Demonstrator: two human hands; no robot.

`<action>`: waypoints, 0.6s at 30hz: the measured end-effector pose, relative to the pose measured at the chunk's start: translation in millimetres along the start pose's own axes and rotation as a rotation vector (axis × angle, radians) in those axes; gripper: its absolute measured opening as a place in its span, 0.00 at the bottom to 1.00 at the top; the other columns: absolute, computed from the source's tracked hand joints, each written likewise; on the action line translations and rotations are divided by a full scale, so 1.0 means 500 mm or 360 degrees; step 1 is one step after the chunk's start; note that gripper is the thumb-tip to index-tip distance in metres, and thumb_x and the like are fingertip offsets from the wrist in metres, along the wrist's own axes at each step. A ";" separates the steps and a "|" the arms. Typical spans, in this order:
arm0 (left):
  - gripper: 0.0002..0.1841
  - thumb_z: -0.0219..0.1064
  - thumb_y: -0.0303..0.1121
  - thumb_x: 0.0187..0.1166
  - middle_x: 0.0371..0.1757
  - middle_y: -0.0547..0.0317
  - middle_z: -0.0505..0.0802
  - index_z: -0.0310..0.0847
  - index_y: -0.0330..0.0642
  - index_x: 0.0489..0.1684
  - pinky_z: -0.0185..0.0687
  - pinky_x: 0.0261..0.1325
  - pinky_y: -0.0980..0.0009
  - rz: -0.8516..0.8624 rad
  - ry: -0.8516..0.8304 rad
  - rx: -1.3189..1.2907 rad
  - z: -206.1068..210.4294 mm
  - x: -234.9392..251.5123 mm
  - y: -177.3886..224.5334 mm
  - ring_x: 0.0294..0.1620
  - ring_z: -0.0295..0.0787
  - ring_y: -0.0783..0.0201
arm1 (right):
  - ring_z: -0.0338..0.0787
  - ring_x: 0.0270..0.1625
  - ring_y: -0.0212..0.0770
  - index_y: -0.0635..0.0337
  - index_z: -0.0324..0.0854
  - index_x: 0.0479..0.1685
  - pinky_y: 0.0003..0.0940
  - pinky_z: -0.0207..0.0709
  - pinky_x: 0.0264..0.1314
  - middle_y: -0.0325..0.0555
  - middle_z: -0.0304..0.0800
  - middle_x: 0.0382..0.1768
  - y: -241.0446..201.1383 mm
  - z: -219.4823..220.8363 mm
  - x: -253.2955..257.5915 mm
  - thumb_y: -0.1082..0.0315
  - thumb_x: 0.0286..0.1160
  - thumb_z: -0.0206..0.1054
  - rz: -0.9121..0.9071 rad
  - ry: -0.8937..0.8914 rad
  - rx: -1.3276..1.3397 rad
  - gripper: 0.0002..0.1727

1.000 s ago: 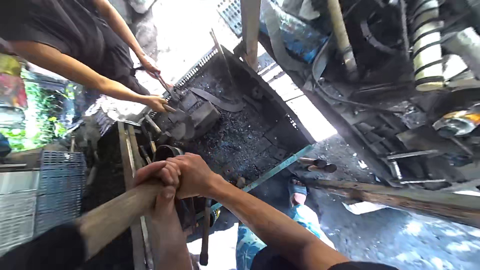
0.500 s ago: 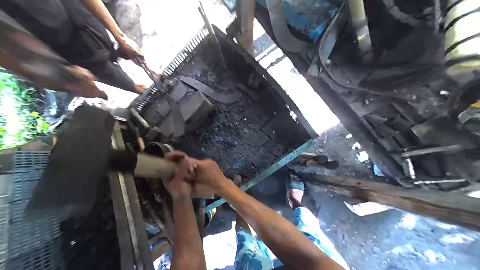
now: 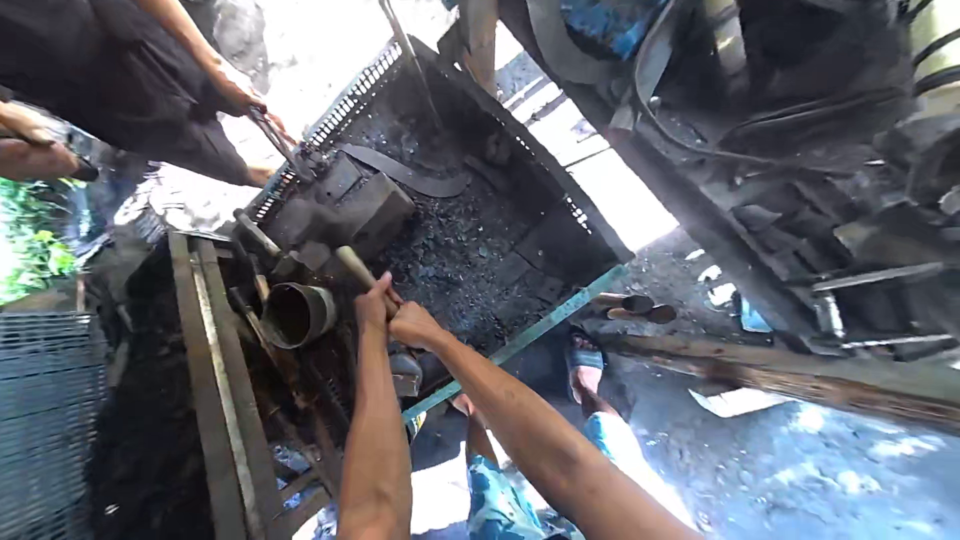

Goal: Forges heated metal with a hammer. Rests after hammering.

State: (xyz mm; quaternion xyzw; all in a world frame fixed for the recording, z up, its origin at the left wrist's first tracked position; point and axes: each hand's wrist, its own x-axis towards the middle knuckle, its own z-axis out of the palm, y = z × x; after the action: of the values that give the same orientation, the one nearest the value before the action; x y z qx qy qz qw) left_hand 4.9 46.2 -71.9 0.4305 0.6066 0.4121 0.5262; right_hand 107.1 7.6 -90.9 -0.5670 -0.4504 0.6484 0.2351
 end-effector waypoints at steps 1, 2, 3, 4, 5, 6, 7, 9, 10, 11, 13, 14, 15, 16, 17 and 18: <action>0.12 0.69 0.42 0.80 0.21 0.60 0.86 0.84 0.44 0.48 0.88 0.32 0.59 0.0009 -0.0023 -0.0072 -0.003 -0.017 -0.001 0.20 0.84 0.62 | 0.93 0.41 0.52 0.51 0.87 0.40 0.64 0.85 0.42 0.48 0.92 0.35 0.009 0.002 -0.016 0.47 0.57 0.76 -0.0042 0.0013 -0.0132 0.20; 0.11 0.68 0.38 0.79 0.21 0.59 0.84 0.82 0.41 0.50 0.87 0.32 0.60 0.0165 -0.0073 -0.0207 -0.006 -0.050 0.039 0.20 0.83 0.62 | 0.94 0.43 0.51 0.47 0.86 0.45 0.64 0.85 0.43 0.46 0.93 0.37 -0.013 -0.003 -0.047 0.44 0.55 0.76 -0.0193 0.0041 -0.0252 0.23; 0.12 0.69 0.37 0.78 0.22 0.59 0.84 0.82 0.41 0.52 0.86 0.32 0.61 0.0351 -0.0133 -0.0332 -0.015 -0.103 0.100 0.21 0.82 0.63 | 0.94 0.43 0.50 0.46 0.87 0.48 0.64 0.85 0.43 0.45 0.94 0.38 -0.050 -0.002 -0.096 0.43 0.53 0.77 -0.0381 0.0071 -0.0312 0.25; 0.14 0.72 0.38 0.76 0.23 0.59 0.84 0.83 0.41 0.53 0.85 0.33 0.61 0.0550 -0.0212 -0.0423 -0.025 -0.164 0.171 0.21 0.82 0.63 | 0.94 0.43 0.48 0.46 0.86 0.47 0.63 0.86 0.42 0.43 0.94 0.36 -0.095 0.000 -0.154 0.43 0.51 0.78 -0.0583 0.0104 -0.0341 0.26; 0.17 0.75 0.39 0.75 0.25 0.58 0.86 0.84 0.41 0.54 0.85 0.34 0.61 0.0754 -0.0308 -0.0451 -0.031 -0.215 0.244 0.23 0.82 0.62 | 0.95 0.42 0.46 0.47 0.87 0.46 0.61 0.86 0.41 0.41 0.94 0.36 -0.149 -0.004 -0.204 0.44 0.49 0.79 -0.0792 0.0153 -0.0340 0.26; 0.19 0.78 0.42 0.73 0.26 0.58 0.88 0.85 0.42 0.56 0.86 0.36 0.62 0.0948 -0.0406 -0.0398 -0.036 -0.255 0.318 0.24 0.83 0.62 | 0.95 0.44 0.44 0.49 0.87 0.45 0.58 0.87 0.44 0.40 0.95 0.37 -0.205 -0.010 -0.245 0.44 0.48 0.80 -0.0999 0.0198 -0.0317 0.26; 0.21 0.79 0.43 0.71 0.26 0.60 0.88 0.85 0.44 0.57 0.86 0.38 0.63 0.1110 -0.0490 -0.0306 -0.043 -0.285 0.387 0.26 0.84 0.63 | 0.95 0.47 0.44 0.51 0.89 0.46 0.56 0.87 0.49 0.41 0.96 0.40 -0.261 -0.015 -0.274 0.46 0.48 0.81 -0.1184 0.0219 -0.0281 0.27; 0.21 0.79 0.48 0.70 0.28 0.64 0.89 0.86 0.48 0.57 0.87 0.42 0.65 0.1384 -0.0590 -0.0094 -0.057 -0.305 0.502 0.28 0.85 0.65 | 0.94 0.48 0.46 0.56 0.89 0.43 0.54 0.86 0.53 0.44 0.95 0.40 -0.371 -0.031 -0.296 0.50 0.43 0.84 -0.1480 0.0231 -0.0255 0.27; 0.20 0.78 0.50 0.71 0.29 0.67 0.89 0.86 0.50 0.55 0.87 0.43 0.65 0.1495 -0.0606 -0.0010 -0.063 -0.289 0.542 0.29 0.86 0.67 | 0.93 0.46 0.47 0.57 0.89 0.39 0.54 0.85 0.50 0.45 0.94 0.38 -0.418 -0.044 -0.284 0.53 0.39 0.85 -0.1609 0.0266 -0.0263 0.25; 0.19 0.77 0.51 0.72 0.29 0.69 0.89 0.86 0.52 0.54 0.88 0.43 0.65 0.1566 -0.0607 0.0037 -0.067 -0.259 0.563 0.29 0.86 0.67 | 0.92 0.42 0.46 0.57 0.89 0.36 0.53 0.84 0.46 0.44 0.93 0.35 -0.450 -0.054 -0.258 0.54 0.36 0.86 -0.1725 0.0341 -0.0273 0.25; 0.20 0.78 0.53 0.71 0.30 0.71 0.90 0.85 0.54 0.53 0.88 0.43 0.67 0.1550 -0.0531 0.0014 -0.053 -0.174 0.530 0.30 0.86 0.70 | 0.92 0.40 0.44 0.54 0.89 0.38 0.52 0.85 0.41 0.41 0.92 0.34 -0.441 -0.065 -0.174 0.56 0.34 0.87 -0.1695 0.0443 -0.0294 0.26; 0.21 0.79 0.52 0.71 0.32 0.71 0.90 0.84 0.54 0.56 0.87 0.41 0.69 0.1426 -0.0467 -0.0032 -0.042 -0.123 0.466 0.30 0.85 0.71 | 0.93 0.40 0.43 0.52 0.89 0.42 0.53 0.86 0.40 0.40 0.94 0.34 -0.391 -0.063 -0.124 0.57 0.35 0.87 -0.1511 0.0430 -0.0283 0.26; 0.21 0.79 0.49 0.72 0.35 0.69 0.90 0.83 0.52 0.58 0.87 0.38 0.72 0.1214 -0.0384 -0.0093 -0.035 -0.073 0.364 0.29 0.85 0.72 | 0.93 0.39 0.44 0.51 0.88 0.45 0.56 0.87 0.38 0.41 0.94 0.35 -0.310 -0.052 -0.078 0.57 0.41 0.87 -0.1207 0.0351 -0.0238 0.25; 0.19 0.78 0.45 0.74 0.37 0.68 0.91 0.83 0.49 0.58 0.88 0.36 0.72 0.0897 -0.0282 -0.0137 -0.028 -0.042 0.242 0.29 0.86 0.72 | 0.94 0.40 0.46 0.50 0.87 0.50 0.59 0.87 0.39 0.44 0.94 0.36 -0.206 -0.033 -0.042 0.57 0.50 0.85 -0.0835 0.0215 -0.0153 0.24; 0.15 0.73 0.43 0.78 0.34 0.67 0.91 0.83 0.47 0.57 0.88 0.34 0.69 0.0525 -0.0161 -0.0075 -0.024 -0.030 0.123 0.27 0.86 0.70 | 0.93 0.38 0.49 0.50 0.87 0.49 0.61 0.87 0.40 0.47 0.93 0.36 -0.100 -0.006 -0.020 0.57 0.56 0.82 -0.0485 0.0087 -0.0029 0.20; 0.14 0.68 0.45 0.81 0.29 0.67 0.88 0.82 0.47 0.54 0.89 0.34 0.64 0.0162 -0.0074 0.0029 -0.021 -0.027 0.034 0.25 0.86 0.67 | 0.92 0.35 0.50 0.53 0.88 0.41 0.61 0.85 0.39 0.49 0.92 0.33 -0.017 0.021 -0.008 0.56 0.60 0.78 -0.0192 -0.0006 0.0076 0.15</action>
State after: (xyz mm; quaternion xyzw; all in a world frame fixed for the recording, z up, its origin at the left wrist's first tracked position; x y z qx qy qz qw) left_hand -2.9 37.5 -50.6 0.4750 0.5753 0.4228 0.5144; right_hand 96.6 5.2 -82.0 -0.5317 -0.4685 0.6448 0.2863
